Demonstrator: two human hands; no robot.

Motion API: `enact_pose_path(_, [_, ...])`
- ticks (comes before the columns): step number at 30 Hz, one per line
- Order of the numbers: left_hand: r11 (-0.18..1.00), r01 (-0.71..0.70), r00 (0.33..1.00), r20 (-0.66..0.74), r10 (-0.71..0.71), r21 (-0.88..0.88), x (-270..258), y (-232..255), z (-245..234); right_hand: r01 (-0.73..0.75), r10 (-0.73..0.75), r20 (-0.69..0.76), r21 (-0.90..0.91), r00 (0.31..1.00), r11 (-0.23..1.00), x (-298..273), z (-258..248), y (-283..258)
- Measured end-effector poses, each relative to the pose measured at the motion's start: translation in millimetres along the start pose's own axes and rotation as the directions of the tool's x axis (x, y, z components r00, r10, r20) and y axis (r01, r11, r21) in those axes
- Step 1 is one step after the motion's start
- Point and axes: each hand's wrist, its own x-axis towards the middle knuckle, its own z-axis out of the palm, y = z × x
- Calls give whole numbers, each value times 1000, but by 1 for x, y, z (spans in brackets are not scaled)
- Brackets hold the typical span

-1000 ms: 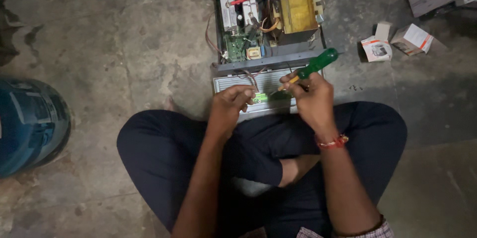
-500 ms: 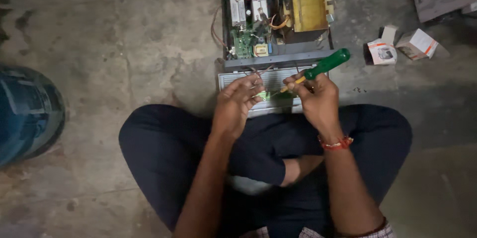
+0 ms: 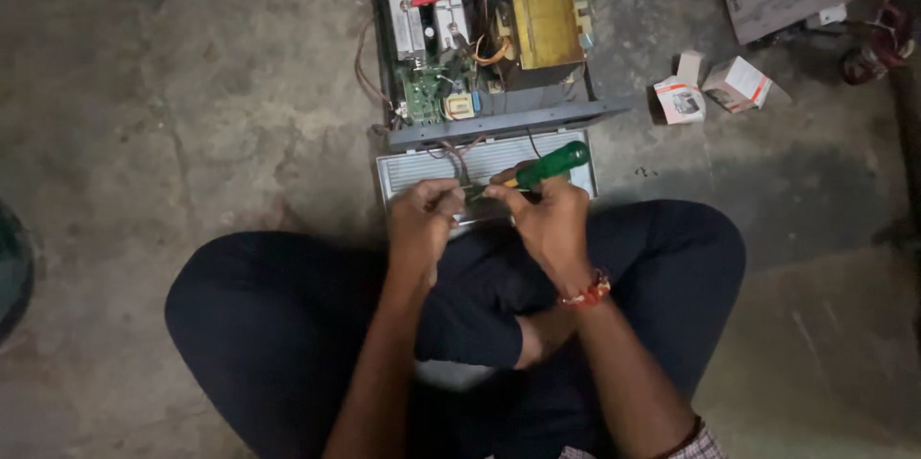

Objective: The person sits on the floor and uses a screwdriver to remove screws from a metal casing containing a circuit board. They then remove a small white component from the board and inspect it in their hands.

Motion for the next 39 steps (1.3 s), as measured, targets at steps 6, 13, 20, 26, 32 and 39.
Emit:
enact_pose_path(6, [986, -144, 989, -18, 146, 87, 15, -27, 10, 104, -104, -4, -12, 995, 994, 3, -2, 3])
enact_pose_path(13, [802, -258, 966, 165, 200, 539, 20, -14, 53, 199, -171, -332, 51, 927, 979, 30, -60, 46])
enact_pose_path(20, [283, -684, 712, 531, 460, 672, 46, 4, 139, 47, -49, -547, -19, 836, 999, 40, -112, 67])
enact_pose_path(26, [354, -748, 636, 456, 622, 561, 40, 24, 124, 40, 59, -490, 190, 870, 981, 40, -116, 55])
enact_pose_path(32, [561, -718, 689, 307, 656, 413, -3, 80, 47, 18, 55, -151, 441, 987, 897, 30, -100, 39])
enact_pose_path(39, [600, -775, 600, 528, 601, 198, -26, 125, -6, 211, -212, 13, 43, 977, 977, -4, -28, 12])
